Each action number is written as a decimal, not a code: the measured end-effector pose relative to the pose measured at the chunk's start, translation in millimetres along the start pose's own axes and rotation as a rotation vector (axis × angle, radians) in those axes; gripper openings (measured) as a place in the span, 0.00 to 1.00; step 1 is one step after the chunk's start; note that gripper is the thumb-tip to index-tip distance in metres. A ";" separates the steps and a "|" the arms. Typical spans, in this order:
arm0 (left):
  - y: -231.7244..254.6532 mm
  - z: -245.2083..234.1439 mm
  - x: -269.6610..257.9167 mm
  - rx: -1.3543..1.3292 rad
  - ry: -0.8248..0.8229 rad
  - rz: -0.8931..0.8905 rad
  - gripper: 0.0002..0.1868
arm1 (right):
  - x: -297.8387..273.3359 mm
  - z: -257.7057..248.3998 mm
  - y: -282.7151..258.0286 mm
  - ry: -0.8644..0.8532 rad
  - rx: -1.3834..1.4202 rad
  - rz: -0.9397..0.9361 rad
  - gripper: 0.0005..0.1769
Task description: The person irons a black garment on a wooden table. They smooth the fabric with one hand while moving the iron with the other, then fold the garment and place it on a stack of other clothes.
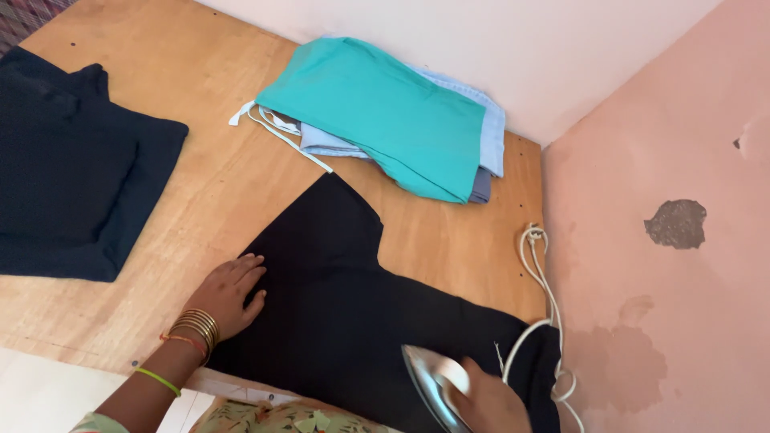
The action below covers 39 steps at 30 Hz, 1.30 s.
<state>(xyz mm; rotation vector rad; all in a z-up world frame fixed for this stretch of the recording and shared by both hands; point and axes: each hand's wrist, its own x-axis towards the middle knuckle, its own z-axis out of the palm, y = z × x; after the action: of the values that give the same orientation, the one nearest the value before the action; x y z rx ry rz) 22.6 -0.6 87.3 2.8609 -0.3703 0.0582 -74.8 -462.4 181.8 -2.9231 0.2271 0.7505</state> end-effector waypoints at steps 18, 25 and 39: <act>3.0 -3.8 -1.6 -0.020 0.076 0.036 0.26 | 4.0 -29.5 -155.8 0.011 -0.051 -0.513 0.23; 42.2 -49.9 52.0 0.107 -0.232 -0.161 0.20 | -1.1 -30.4 -192.4 0.041 -0.065 -0.522 0.16; 71.3 1.6 211.2 0.190 -0.379 0.401 0.35 | -1.5 -11.5 -145.4 0.062 0.055 -0.261 0.17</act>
<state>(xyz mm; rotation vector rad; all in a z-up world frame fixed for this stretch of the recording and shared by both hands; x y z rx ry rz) 208.6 -119.4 118.5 2.9239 -1.0616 -0.4003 -45.5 -321.2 203.3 -2.8486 -0.1252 0.6035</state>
